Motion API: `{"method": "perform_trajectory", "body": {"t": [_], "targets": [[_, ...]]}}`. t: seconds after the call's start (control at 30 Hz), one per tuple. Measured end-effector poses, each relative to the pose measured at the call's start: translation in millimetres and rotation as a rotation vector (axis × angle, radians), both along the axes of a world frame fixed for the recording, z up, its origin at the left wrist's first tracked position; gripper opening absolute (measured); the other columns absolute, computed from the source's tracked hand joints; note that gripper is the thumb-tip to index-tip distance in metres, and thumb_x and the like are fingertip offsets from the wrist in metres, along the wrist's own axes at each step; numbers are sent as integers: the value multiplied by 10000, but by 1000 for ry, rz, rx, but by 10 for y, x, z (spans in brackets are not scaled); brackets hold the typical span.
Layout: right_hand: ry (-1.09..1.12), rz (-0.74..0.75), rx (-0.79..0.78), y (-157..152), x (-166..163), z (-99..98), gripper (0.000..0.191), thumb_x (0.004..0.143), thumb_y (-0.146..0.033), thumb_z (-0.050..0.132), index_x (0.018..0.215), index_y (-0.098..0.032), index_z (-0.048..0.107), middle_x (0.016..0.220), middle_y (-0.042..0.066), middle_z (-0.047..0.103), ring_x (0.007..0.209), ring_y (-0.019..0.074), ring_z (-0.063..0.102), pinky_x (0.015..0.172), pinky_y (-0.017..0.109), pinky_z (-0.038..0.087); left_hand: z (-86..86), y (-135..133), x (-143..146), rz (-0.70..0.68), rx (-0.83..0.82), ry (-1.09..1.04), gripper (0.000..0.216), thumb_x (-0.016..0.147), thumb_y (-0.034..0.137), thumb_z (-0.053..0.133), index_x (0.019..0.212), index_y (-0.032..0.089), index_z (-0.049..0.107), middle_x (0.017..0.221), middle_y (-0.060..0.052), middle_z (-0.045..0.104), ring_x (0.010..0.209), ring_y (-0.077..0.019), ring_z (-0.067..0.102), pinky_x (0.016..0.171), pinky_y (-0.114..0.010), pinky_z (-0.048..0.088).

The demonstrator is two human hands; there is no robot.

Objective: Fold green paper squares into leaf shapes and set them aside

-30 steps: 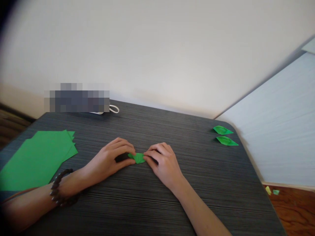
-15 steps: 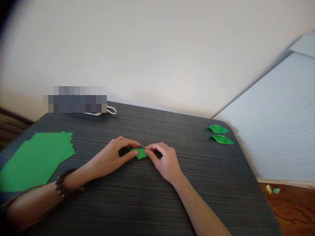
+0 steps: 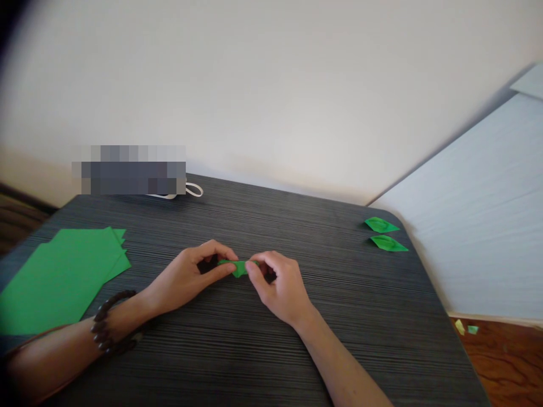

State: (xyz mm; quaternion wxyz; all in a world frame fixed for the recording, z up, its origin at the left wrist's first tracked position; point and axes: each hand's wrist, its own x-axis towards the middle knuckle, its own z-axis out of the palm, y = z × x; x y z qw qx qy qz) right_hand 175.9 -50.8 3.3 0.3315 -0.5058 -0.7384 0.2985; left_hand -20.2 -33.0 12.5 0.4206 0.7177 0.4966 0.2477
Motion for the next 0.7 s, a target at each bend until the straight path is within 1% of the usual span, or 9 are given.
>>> {"method": "perform_trajectory", "body": {"t": [0.07, 0.17, 0.27, 0.37, 0.57, 0.7], "targets": [[0, -2, 4, 0, 1, -5, 163, 865, -260, 524, 810, -169, 647, 672, 5, 620, 593, 114, 549, 585, 241, 419, 3, 4, -1, -8, 0, 1, 214, 809, 371, 573, 952, 238, 661, 885, 5, 668, 829, -167, 584, 775, -282, 430], [17, 27, 5, -2, 19, -12, 178, 879, -250, 507, 838, -167, 659, 727, 17, 645, 641, 120, 576, 630, 240, 433, 9, 17, -3, -32, 7, 14, 228, 823, 390, 552, 949, 251, 682, 923, 6, 687, 875, -177, 594, 807, -288, 429], [28, 70, -4, -5, 34, -5, 193, 892, -244, 488, 865, -168, 664, 735, 19, 644, 650, 119, 577, 631, 237, 432, 9, 24, -4, -32, -16, 3, 222, 840, 381, 533, 893, 246, 702, 896, 15, 704, 861, -168, 610, 803, -276, 433], [36, 102, 4, -10, 27, 3, 192, 896, -232, 478, 870, -167, 657, 737, 18, 640, 647, 115, 571, 620, 233, 425, 3, 17, -2, -9, -29, 3, 200, 829, 364, 558, 856, 238, 712, 860, 20, 710, 832, -160, 620, 787, -267, 438], [13, 109, 63, -14, -30, -17, 133, 866, -220, 515, 828, -158, 626, 721, 17, 625, 621, 107, 534, 603, 233, 403, 0, -19, 7, 4, 18, 32, 187, 820, 360, 560, 854, 237, 698, 848, 16, 700, 812, -160, 614, 737, -270, 439], [34, 85, 108, -22, -54, -29, 143, 873, -202, 500, 785, -166, 607, 708, 13, 609, 597, 101, 504, 586, 235, 391, 11, -32, 15, -30, 62, 42, 158, 775, 346, 604, 865, 237, 674, 846, 18, 691, 808, -166, 600, 775, -295, 427]]}}
